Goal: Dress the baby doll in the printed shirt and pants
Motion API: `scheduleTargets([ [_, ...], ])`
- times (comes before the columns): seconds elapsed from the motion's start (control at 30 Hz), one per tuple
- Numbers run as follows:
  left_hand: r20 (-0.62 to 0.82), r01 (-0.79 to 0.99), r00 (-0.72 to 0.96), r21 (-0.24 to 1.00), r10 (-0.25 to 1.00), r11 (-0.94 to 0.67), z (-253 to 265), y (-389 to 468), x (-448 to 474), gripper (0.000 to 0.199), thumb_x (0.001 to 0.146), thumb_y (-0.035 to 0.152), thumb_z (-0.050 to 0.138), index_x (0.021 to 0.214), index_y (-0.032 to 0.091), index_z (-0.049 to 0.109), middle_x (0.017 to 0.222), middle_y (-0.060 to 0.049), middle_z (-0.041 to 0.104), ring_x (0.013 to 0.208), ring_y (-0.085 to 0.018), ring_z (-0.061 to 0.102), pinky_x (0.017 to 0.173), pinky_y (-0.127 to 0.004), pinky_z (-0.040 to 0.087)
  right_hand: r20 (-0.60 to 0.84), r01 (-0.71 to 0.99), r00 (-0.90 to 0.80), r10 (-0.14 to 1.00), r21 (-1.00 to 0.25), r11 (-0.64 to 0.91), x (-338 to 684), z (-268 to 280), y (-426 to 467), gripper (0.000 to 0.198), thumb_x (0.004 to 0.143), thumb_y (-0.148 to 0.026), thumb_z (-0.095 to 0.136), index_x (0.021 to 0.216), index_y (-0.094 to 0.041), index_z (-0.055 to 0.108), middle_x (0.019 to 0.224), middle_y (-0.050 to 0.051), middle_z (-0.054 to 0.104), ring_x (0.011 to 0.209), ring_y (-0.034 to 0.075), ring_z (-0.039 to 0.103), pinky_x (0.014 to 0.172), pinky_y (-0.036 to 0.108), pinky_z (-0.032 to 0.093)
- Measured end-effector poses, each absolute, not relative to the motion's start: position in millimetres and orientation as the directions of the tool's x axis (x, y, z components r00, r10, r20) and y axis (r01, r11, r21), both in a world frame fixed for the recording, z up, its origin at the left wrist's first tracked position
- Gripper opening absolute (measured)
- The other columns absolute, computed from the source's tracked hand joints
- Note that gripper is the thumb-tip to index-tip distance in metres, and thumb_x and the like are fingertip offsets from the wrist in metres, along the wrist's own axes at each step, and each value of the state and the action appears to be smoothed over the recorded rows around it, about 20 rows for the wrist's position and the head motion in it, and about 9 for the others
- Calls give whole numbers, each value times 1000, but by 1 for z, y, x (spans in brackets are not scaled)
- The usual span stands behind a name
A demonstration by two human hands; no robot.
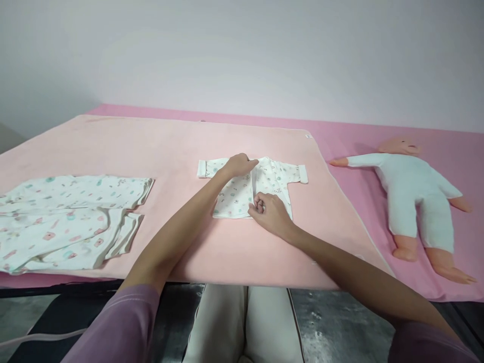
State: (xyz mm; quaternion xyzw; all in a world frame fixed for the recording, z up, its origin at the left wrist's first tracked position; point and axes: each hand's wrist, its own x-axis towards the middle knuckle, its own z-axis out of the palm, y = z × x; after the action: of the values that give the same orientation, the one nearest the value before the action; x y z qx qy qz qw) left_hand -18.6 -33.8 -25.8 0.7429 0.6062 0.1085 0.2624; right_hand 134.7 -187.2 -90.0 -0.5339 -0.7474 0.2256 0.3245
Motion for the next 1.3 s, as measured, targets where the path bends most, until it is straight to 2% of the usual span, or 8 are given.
scheduleTargets([
  [0.2,-112,851,245,501,963,-158,-43,-28,-17,48,96,38,61,63,23,29,60,-2,40,58,-17,48,63,-35,30,247,690,-218,944,-645,328,135,-87,-189,40,90,-23,65,64,-23,35,56,-6,47,63,16,49,89,38,42],
  [0.5,-37,879,274,414,961,-234,-57,-26,-17,30,93,37,63,70,22,52,80,-8,72,79,-23,69,70,-32,44,228,736,-266,937,-580,350,136,-87,-198,34,97,-32,65,74,-23,43,67,-5,56,68,16,53,88,38,36],
  [0.73,-217,790,358,589,908,-171,-28,-11,-61,24,92,38,59,77,21,57,91,-8,77,76,-20,69,73,-31,49,233,675,-259,937,-650,348,118,-72,-197,25,99,-32,58,82,-25,41,78,-2,56,81,21,54,88,39,38],
  [0.93,-267,808,353,570,897,-149,-4,3,-113,25,92,42,59,99,20,67,116,-12,80,97,-23,75,85,-31,55,305,499,-410,860,-714,491,61,-43,-173,19,99,-33,57,90,-27,42,96,3,62,94,23,58,86,38,48],
  [1.03,-292,837,324,532,900,-129,-1,5,-132,33,94,45,60,113,20,69,126,-12,79,101,-24,77,84,-30,57,335,378,-610,718,-674,635,41,-45,-158,11,104,-35,60,109,-26,57,121,6,70,119,26,62,106,44,52],
  [1.1,-329,859,287,503,899,-90,-2,6,-141,37,95,45,59,120,20,70,129,-12,79,101,-24,78,85,-29,58,335,319,-722,606,-616,720,39,-53,-152,27,108,-38,61,132,-26,62,142,9,69,137,28,58,120,50,48],
  [1.2,-364,877,261,476,894,-63,-6,7,-148,39,97,42,58,125,18,71,130,-14,80,103,-24,79,88,-29,58,274,336,-789,550,-557,760,48,-71,-151,50,115,-46,52,163,-30,52,170,8,54,162,28,43,136,56,34],
  [1.3,-347,902,269,418,899,-108,-13,10,-147,42,101,44,56,131,19,70,134,-14,80,113,-26,77,95,-31,58,169,365,-845,508,-514,777,58,-83,-154,59,119,-52,43,175,-36,39,185,1,32,174,25,23,145,57,15],
])
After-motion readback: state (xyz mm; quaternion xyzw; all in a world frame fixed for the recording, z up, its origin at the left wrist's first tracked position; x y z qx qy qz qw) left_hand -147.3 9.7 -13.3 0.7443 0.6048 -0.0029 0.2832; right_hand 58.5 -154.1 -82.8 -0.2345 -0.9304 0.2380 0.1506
